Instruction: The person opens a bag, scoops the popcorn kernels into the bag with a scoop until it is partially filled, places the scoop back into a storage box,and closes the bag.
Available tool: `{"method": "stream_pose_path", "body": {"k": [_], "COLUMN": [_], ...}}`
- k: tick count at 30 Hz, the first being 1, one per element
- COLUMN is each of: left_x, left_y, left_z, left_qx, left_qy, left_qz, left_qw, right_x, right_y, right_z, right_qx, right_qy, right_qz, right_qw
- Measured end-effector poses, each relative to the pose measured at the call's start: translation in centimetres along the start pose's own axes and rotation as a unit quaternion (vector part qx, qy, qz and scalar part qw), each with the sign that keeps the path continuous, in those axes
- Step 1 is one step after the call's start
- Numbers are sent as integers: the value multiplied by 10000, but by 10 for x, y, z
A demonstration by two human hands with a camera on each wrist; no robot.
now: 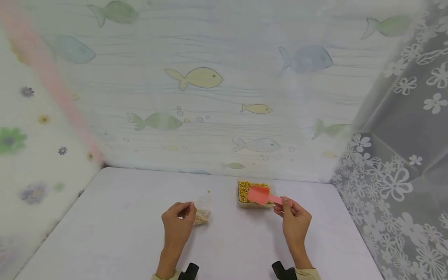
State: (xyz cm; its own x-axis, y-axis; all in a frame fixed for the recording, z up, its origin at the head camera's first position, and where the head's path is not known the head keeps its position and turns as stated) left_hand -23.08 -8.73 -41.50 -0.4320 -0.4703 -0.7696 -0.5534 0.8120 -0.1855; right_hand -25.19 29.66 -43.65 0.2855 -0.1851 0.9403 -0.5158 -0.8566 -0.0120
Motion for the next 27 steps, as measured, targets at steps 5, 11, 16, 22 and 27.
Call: {"method": "stream_pose_path", "body": {"k": [5,11,16,22,27], "left_x": [3,3,5,8,9], "left_y": [2,4,5,8,10], "left_z": [2,3,3,3,4], "left_qx": [12,24,48,144,206], "left_qy": [-61,-49,-24,-143,-191], "left_qz": [56,82,181,221,294], "left_qw": [10000,10000,9998,9995,9992], "right_x": [-2,-4,-3,0,1], "right_y": [-10,-16,-14,-8,1], "right_z": [-4,-6,-8,-12,-16], "right_qx": [-165,-236,-160,-16,322], "right_qy": [-24,-218,-469,-583,-530], "right_qz": [164,216,386,737,953], "right_qw": [9997,9993,9980,9956,9935]}}
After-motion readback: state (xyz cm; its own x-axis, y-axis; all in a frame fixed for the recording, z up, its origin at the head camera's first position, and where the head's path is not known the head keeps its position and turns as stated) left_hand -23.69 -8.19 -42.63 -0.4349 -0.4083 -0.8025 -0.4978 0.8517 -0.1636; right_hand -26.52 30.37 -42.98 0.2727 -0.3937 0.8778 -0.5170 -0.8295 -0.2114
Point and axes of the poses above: each hand's wrist, its own z-axis away from the middle knuckle, its own y-axis out of the palm, x = y × z, the point moved 10 cm from there along -z, towards the middle knuckle, and after that the axes turned 2 degrees about -z, right-handed, at the moved point
